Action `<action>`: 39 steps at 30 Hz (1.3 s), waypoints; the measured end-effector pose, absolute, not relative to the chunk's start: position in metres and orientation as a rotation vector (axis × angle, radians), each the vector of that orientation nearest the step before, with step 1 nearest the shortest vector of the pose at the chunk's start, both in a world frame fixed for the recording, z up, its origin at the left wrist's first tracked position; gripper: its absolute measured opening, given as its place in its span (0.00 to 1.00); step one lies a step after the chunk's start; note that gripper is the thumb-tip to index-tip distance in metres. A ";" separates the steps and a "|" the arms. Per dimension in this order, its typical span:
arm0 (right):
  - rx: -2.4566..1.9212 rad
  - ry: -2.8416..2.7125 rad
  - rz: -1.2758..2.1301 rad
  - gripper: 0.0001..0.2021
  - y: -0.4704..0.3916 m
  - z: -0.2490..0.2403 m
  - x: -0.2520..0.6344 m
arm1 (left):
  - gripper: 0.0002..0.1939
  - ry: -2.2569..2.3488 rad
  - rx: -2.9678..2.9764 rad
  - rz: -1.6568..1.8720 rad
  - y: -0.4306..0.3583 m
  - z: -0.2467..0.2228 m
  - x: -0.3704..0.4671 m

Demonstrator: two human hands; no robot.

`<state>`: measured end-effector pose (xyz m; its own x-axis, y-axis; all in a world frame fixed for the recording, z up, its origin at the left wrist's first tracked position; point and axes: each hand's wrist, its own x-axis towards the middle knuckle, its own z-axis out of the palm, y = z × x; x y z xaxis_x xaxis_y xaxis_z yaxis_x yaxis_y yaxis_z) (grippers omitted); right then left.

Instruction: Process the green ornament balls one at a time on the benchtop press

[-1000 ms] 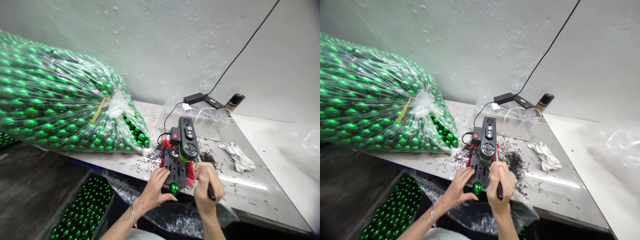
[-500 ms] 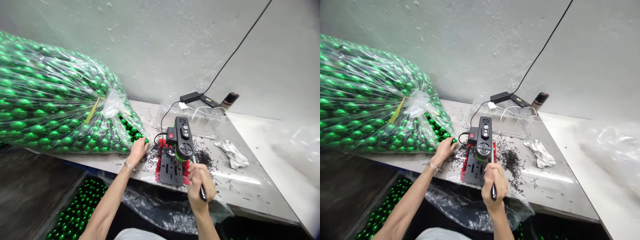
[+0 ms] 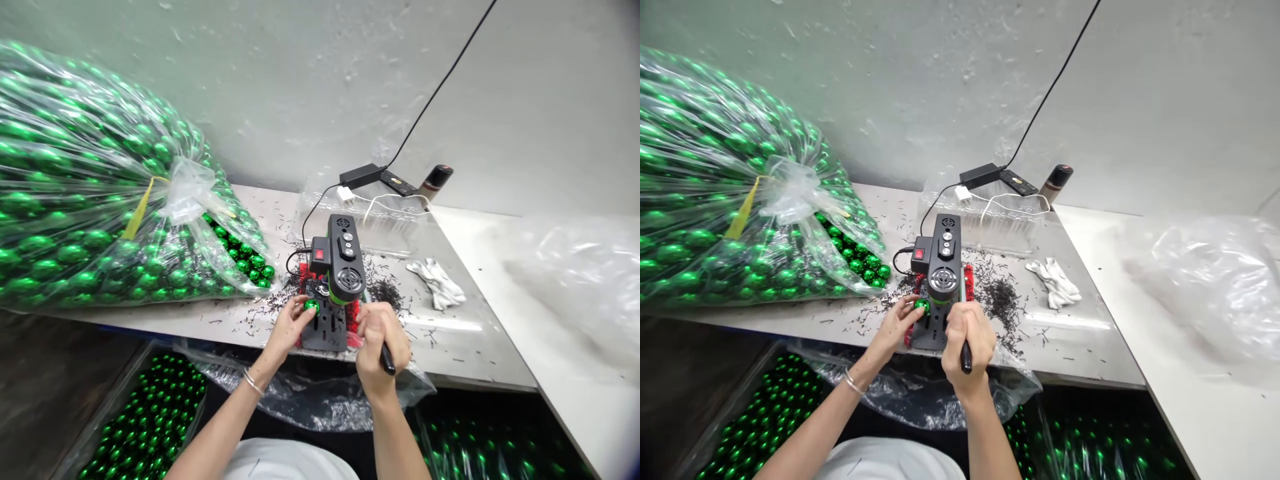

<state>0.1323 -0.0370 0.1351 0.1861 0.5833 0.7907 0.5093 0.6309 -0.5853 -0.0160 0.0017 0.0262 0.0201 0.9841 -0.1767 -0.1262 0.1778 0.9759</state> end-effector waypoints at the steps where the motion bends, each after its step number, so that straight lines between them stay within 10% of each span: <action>1: -0.978 -1.461 0.060 0.15 -0.037 0.135 0.133 | 0.19 1.224 1.096 1.133 -0.001 0.024 -0.010; 39: -0.855 -1.414 -0.074 0.14 -0.028 0.037 0.133 | 0.14 1.487 2.022 1.205 -0.009 0.008 0.010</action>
